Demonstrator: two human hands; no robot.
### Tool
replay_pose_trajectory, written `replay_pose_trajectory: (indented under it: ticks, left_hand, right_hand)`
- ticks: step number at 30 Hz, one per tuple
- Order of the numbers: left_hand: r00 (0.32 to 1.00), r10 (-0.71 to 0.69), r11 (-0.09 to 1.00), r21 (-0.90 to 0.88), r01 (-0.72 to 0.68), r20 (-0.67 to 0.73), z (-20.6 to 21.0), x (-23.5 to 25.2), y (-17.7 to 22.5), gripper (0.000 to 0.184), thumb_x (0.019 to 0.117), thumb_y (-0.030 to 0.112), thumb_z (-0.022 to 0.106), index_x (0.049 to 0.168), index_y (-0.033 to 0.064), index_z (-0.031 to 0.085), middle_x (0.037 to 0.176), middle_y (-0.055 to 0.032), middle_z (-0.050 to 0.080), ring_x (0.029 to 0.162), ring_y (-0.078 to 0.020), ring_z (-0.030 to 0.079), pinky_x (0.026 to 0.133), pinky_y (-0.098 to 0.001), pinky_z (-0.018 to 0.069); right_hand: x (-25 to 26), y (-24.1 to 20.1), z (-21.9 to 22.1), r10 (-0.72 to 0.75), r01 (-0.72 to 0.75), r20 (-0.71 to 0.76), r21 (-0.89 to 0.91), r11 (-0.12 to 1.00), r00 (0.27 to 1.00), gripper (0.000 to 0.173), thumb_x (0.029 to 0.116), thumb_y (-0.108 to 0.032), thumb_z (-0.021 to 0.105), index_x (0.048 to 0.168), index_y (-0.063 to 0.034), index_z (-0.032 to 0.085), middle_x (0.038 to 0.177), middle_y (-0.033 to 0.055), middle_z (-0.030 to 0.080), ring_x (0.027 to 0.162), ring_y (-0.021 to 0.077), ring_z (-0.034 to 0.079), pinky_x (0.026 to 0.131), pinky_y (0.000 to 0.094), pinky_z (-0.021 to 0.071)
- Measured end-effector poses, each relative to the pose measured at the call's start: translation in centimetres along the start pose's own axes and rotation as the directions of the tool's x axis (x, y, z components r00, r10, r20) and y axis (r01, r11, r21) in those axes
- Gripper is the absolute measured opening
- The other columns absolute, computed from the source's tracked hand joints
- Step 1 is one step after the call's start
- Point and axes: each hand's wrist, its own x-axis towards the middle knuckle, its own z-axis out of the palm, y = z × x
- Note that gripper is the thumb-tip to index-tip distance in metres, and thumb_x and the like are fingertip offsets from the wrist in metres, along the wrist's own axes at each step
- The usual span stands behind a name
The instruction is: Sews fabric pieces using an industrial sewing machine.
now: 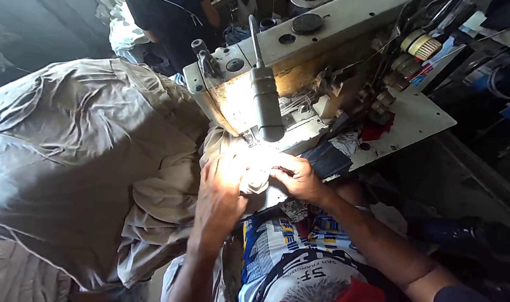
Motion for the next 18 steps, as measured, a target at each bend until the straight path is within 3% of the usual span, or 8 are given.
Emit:
replay_pose_trajectory:
  ticks: [2,3,5,7,11,16,18]
  left_hand:
    - [0.989,-0.043,0.999,-0.009,0.042,-0.140,1.9,-0.3,2.2,0.053,0.0881,0.049,0.074,0.131,0.0185,0.069,0.139,-0.0141,0.062,0.132,-0.0345,0.055,0.115,-0.0611,0.0369]
    - [0.972,-0.046,0.999,-0.013,0.044,-0.229,3.2,-0.3,2.8,0.047,0.0912,0.045,0.072,0.130,0.0178,0.070,0.133,-0.0125,0.066,0.127,-0.0329,0.059,0.113,-0.0597,0.0394]
    - [0.908,-0.038,0.999,-0.025,0.030,-0.418,5.8,0.1,3.0,0.025,0.0921,0.027,0.069,0.111,0.0126,0.077,0.113,-0.0092,0.074,0.110,-0.0287,0.067,0.103,-0.0543,0.0472]
    - [0.858,-0.032,0.999,-0.042,0.011,-0.513,7.1,0.7,2.0,0.016,0.0912,0.024,0.070,0.097,0.0121,0.078,0.098,-0.0064,0.076,0.102,-0.0256,0.069,0.101,-0.0513,0.0493]
    - [0.874,0.024,0.999,-0.027,-0.042,-0.486,6.2,1.2,-0.1,0.016,0.0922,0.028,0.073,0.096,0.0138,0.079,0.104,-0.0071,0.076,0.110,-0.0268,0.068,0.110,-0.0540,0.0444]
    - [0.926,0.103,0.995,0.039,-0.096,-0.363,4.6,1.2,-1.2,0.013,0.0929,0.019,0.068,0.097,0.0128,0.078,0.103,-0.0071,0.076,0.110,-0.0263,0.068,0.114,-0.0526,0.0413]
    - [0.941,0.087,0.996,0.041,-0.077,-0.326,4.2,1.2,-0.9,0.020,0.0924,0.021,0.066,0.106,0.0139,0.078,0.114,-0.0070,0.074,0.118,-0.0275,0.065,0.115,-0.0532,0.0396]
  right_hand:
    - [0.4,-0.4,-0.2,-0.022,0.021,0.020,0.058,0.998,1.000,0.010,0.0957,0.000,0.066,0.102,0.0027,0.074,0.101,0.0097,0.074,0.090,0.0129,0.071,0.083,0.0305,0.0620]
    - [0.6,-0.6,-0.2,-0.028,0.026,0.024,0.079,0.997,0.999,0.010,0.0956,0.001,0.066,0.101,0.0024,0.074,0.100,0.0094,0.074,0.089,0.0128,0.071,0.082,0.0305,0.0619]
    - [1.0,-0.9,-0.2,-0.034,0.032,0.018,0.105,0.994,0.999,0.009,0.0945,0.002,0.066,0.099,0.0029,0.074,0.098,0.0095,0.074,0.085,0.0123,0.070,0.079,0.0298,0.0616]
    - [1.2,-1.2,-0.2,-0.027,0.027,0.002,0.107,0.994,1.000,0.008,0.0933,0.003,0.068,0.098,0.0024,0.074,0.094,0.0084,0.073,0.080,0.0105,0.068,0.074,0.0275,0.0601]
    - [0.9,-1.3,-0.4,-0.013,0.014,-0.014,0.111,0.994,1.000,0.008,0.0927,0.003,0.068,0.098,0.0031,0.073,0.090,0.0078,0.072,0.074,0.0085,0.065,0.069,0.0249,0.0580]
    - [0.1,-1.1,-0.4,0.034,-0.033,-0.006,0.130,0.991,0.999,0.008,0.0940,0.002,0.067,0.100,0.0032,0.073,0.093,0.0082,0.072,0.077,0.0094,0.066,0.071,0.0252,0.0581]
    - [0.0,-1.1,-0.2,0.050,-0.045,-0.034,0.129,0.991,0.998,0.008,0.0938,0.002,0.068,0.100,0.0031,0.073,0.091,0.0078,0.072,0.075,0.0088,0.065,0.070,0.0246,0.0572]
